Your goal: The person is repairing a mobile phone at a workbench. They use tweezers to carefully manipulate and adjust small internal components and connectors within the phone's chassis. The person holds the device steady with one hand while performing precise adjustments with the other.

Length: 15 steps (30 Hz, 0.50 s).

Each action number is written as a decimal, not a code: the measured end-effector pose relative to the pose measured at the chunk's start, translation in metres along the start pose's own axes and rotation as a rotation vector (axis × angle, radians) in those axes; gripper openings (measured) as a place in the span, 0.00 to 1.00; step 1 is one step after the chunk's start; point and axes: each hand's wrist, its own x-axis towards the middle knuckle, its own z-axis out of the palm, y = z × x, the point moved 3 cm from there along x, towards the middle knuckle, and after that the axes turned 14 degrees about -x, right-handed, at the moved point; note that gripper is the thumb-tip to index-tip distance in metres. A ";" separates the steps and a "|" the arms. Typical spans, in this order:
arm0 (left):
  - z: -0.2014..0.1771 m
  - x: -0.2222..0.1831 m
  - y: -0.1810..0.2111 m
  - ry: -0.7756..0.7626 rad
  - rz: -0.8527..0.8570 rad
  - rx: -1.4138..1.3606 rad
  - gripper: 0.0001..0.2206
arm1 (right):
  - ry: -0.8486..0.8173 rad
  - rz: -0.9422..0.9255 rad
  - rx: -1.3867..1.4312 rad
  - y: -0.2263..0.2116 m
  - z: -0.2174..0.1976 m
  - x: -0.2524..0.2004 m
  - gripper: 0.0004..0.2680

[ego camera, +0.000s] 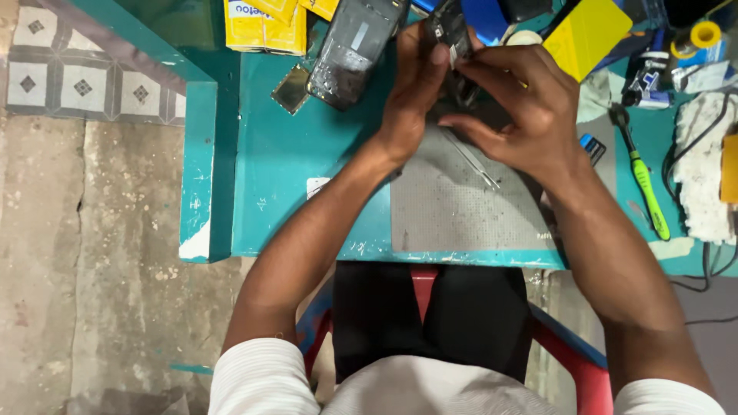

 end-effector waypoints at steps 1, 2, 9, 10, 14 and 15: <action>-0.004 0.002 0.000 -0.016 0.044 0.012 0.18 | 0.014 0.005 0.013 0.001 0.004 -0.002 0.20; -0.006 0.004 0.001 -0.032 0.087 0.023 0.16 | 0.013 -0.009 0.010 0.004 0.007 -0.005 0.19; 0.021 -0.005 0.023 -0.106 0.089 -0.099 0.23 | 0.098 -0.072 0.071 0.015 0.008 -0.044 0.15; 0.024 -0.008 0.026 -0.105 0.093 -0.075 0.23 | 0.124 -0.076 0.079 0.014 0.007 -0.048 0.15; 0.027 -0.012 0.034 -0.072 0.137 0.011 0.24 | 0.147 -0.039 0.189 0.009 0.009 -0.054 0.16; 0.027 -0.014 0.033 -0.051 0.141 0.010 0.24 | 0.149 -0.042 0.224 0.009 0.010 -0.054 0.17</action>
